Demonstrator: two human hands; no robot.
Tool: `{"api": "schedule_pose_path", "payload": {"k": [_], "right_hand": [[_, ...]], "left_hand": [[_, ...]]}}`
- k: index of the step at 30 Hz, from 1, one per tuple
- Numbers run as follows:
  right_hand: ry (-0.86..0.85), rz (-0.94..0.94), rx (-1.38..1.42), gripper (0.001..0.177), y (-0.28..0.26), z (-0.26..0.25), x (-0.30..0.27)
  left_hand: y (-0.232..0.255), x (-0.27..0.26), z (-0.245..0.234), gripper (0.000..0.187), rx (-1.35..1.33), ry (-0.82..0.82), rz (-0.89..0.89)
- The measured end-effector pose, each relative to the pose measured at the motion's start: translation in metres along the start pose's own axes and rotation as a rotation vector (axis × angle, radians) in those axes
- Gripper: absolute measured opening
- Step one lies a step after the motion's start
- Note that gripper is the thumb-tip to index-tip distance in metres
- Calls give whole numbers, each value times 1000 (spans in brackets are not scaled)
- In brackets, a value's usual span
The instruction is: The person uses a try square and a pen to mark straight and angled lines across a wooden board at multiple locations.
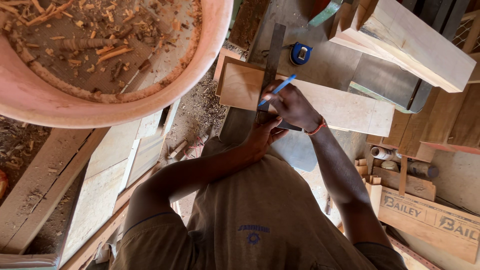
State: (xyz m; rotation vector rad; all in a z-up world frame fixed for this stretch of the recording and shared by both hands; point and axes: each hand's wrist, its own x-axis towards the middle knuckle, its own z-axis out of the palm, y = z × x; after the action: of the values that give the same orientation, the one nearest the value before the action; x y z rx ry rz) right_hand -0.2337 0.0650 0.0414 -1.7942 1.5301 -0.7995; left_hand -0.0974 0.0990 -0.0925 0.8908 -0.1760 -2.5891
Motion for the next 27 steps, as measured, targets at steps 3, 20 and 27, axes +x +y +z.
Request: {"api": "schedule_pose_path", "payload": {"k": [3, 20, 27], "right_hand": [[-54, 24, -93, 12, -4, 1, 4], [-262, -97, -166, 11, -4, -21, 47], [10, -276, -592, 12, 29, -56, 58]], "left_hand": [[-1, 2, -2, 33, 6, 4, -7], [-4, 3, -4, 26, -9, -8, -33], [4, -6, 0, 28, 8, 5, -46]]}}
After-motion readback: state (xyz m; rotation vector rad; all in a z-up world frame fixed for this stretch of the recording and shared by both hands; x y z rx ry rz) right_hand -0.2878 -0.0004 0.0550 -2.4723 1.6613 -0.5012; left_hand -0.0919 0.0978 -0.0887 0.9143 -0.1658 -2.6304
